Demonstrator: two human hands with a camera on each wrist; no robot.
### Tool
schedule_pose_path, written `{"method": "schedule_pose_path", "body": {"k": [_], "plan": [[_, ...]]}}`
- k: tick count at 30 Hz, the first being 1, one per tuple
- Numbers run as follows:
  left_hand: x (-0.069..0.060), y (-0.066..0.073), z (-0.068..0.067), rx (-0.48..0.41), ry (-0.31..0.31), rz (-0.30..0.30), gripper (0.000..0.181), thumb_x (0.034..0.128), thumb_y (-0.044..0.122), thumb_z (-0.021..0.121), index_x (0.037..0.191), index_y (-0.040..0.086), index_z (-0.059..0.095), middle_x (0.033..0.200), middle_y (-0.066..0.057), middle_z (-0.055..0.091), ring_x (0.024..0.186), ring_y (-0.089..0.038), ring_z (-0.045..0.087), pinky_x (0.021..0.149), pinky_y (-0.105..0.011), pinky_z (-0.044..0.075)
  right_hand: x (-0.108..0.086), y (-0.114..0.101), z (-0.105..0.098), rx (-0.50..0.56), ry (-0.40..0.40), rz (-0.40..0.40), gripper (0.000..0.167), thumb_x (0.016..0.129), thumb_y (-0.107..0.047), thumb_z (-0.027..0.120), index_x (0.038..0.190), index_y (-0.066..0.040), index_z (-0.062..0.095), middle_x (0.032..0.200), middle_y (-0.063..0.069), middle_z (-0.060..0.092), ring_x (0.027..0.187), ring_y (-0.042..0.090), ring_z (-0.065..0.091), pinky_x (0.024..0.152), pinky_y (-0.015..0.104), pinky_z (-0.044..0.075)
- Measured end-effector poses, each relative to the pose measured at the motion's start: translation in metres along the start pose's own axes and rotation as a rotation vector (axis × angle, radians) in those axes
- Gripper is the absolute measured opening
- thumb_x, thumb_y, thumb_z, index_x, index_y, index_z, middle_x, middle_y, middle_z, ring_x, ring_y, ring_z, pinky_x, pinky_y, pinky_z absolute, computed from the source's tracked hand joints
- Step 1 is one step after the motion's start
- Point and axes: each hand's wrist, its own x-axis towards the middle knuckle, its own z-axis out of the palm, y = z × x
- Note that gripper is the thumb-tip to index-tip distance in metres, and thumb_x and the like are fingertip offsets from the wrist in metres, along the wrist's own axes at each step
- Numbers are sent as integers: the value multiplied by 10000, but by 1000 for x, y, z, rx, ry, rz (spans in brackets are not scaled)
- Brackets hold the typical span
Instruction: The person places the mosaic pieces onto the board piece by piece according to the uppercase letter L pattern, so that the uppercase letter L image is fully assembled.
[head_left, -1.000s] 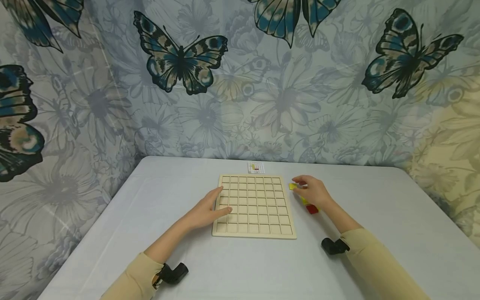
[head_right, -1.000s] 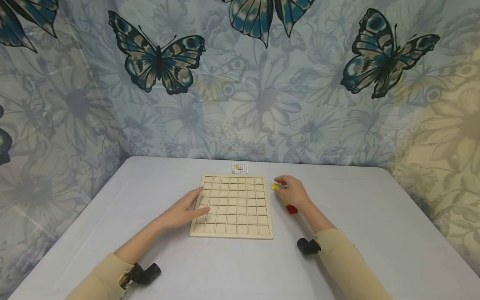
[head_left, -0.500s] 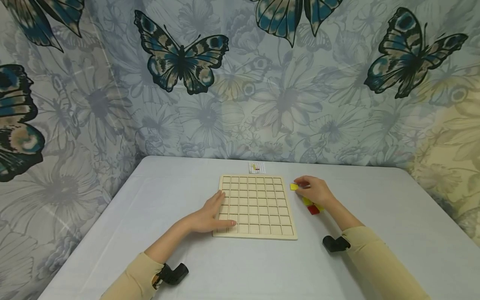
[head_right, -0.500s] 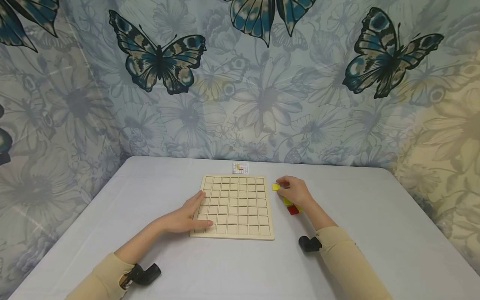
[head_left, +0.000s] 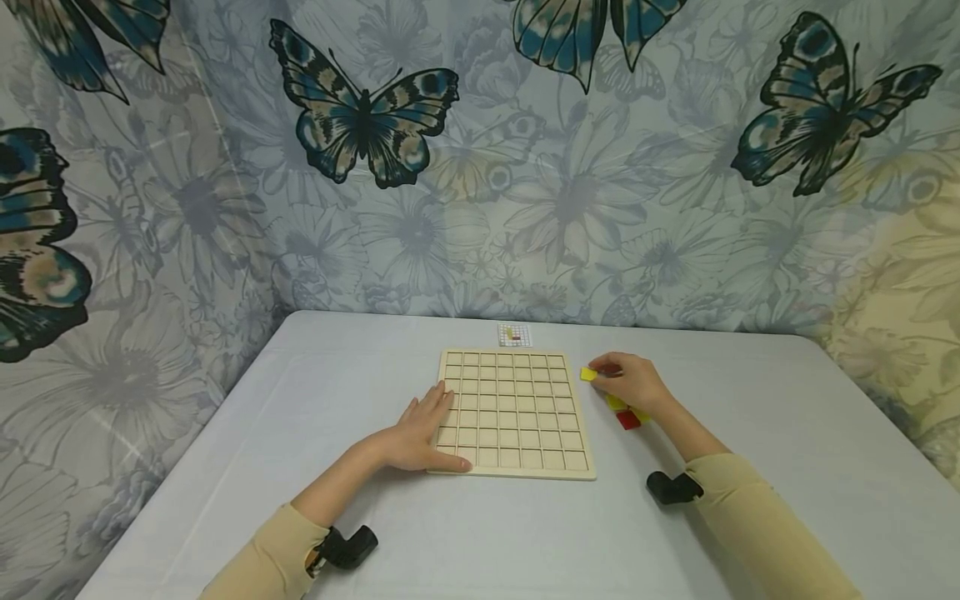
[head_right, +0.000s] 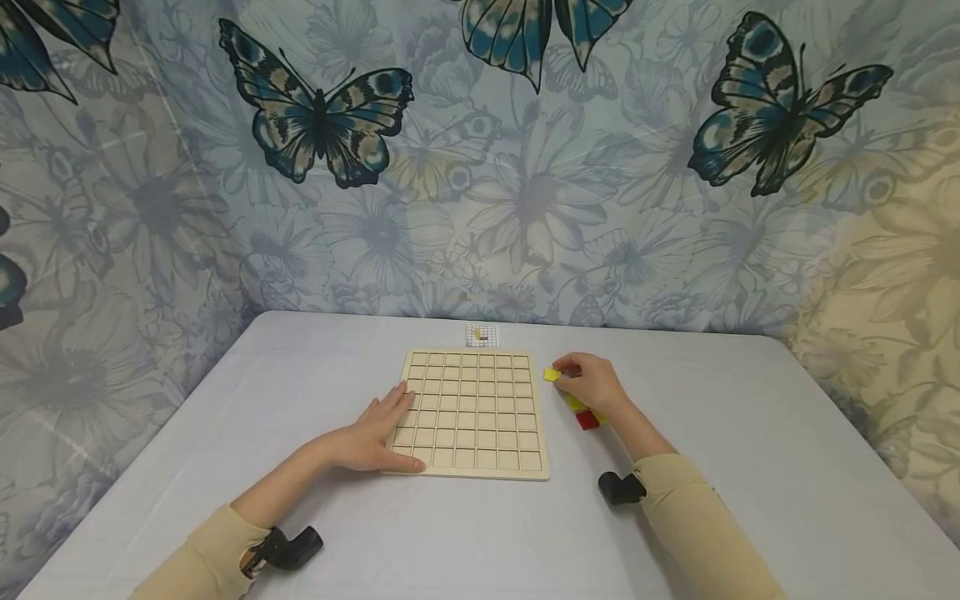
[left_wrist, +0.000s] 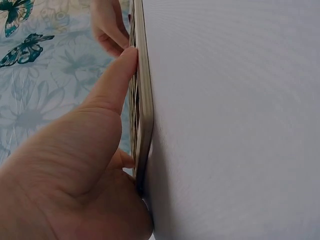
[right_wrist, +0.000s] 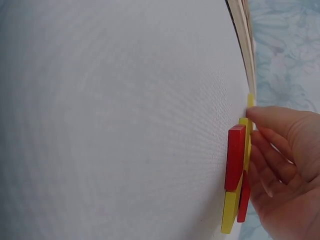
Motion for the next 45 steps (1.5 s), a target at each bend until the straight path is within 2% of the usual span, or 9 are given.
{"method": "schedule_pose_path", "body": {"k": [11,22,33,41,45], "plan": [[-1,-1,1,54,-24,16,1120,846,576,672,1545,-32,43,1602,-201,-116,1478,-297,-99,1169,-481,-46,0,-1,-1,-13,4,-8,340,911,-195,697,1208,-33,657,1156,179,647,1047,328,583,862,454,499],[-2,-1,0,54,-31,33,1108,856,580,658,1546,-27,38,1599,-205,-129,1474,-304,-117,1166,-495,-49,-2,-4,-2,-4,0,-3,354,917,-188,691,1228,-23,645,1169,194,640,1053,334,579,862,455,495],[-2,-3,0,78,-31,45,1098,865,589,642,1549,-18,34,1599,-205,-133,1474,-303,-117,1166,-495,-48,-2,-3,-2,-11,13,-19,325,908,-186,701,1180,-11,666,1083,165,666,1004,309,600,838,439,498],[-2,-1,0,85,-32,37,1092,865,585,646,1551,-12,40,1599,-206,-129,1473,-305,-120,1167,-490,-48,0,-3,-2,-18,22,6,338,896,-216,718,1167,-21,669,1020,126,672,927,256,597,753,348,489],[-2,-1,0,82,-32,38,1093,866,582,646,1548,-20,41,1598,-209,-127,1474,-313,-112,1167,-493,-46,-1,-5,-1,11,33,-4,333,885,-204,729,1149,-9,671,1013,135,676,928,273,608,739,333,500]]}}
